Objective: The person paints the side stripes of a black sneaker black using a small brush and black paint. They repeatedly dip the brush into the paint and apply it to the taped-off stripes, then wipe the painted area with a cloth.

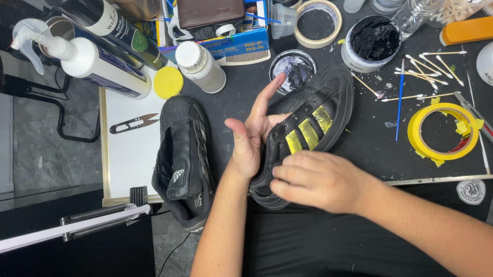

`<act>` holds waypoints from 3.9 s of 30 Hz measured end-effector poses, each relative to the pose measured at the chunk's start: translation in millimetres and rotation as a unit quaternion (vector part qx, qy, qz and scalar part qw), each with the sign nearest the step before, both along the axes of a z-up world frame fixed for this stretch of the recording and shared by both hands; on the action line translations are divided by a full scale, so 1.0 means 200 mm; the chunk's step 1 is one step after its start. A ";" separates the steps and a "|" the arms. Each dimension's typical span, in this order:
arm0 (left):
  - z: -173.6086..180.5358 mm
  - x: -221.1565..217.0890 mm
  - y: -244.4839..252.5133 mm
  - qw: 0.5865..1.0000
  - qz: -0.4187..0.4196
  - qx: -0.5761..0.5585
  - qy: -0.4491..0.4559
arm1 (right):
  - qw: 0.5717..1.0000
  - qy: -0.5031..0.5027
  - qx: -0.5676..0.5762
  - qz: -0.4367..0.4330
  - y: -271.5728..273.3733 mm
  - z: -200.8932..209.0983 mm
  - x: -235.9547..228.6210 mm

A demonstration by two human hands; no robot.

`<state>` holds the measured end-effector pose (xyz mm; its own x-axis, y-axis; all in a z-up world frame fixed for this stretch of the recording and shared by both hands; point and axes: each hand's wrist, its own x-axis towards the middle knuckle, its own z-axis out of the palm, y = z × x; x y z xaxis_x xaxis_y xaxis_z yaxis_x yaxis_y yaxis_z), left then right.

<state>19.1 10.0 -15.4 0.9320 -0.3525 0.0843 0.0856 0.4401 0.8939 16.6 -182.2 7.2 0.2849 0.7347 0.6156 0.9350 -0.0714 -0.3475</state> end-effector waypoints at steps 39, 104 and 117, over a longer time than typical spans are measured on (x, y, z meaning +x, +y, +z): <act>-0.03 -0.01 0.01 1.000 0.019 0.014 0.010 | 1.000 0.000 -0.001 -0.028 0.03 0.03 -0.02; 0.28 -0.39 -0.19 0.773 0.146 0.563 -0.253 | 0.806 0.437 0.362 -0.169 -0.54 -0.50 -0.01; 0.15 -0.27 -0.09 0.822 0.196 0.510 -0.158 | 0.768 0.464 0.415 -0.151 -0.53 -0.35 0.03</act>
<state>-35.8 -8.5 15.5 0.9794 -0.0667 0.1906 -0.1908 -0.6150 0.7651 21.9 -287.9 -63.8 0.9642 0.0132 0.2647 0.2412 0.3703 -0.8970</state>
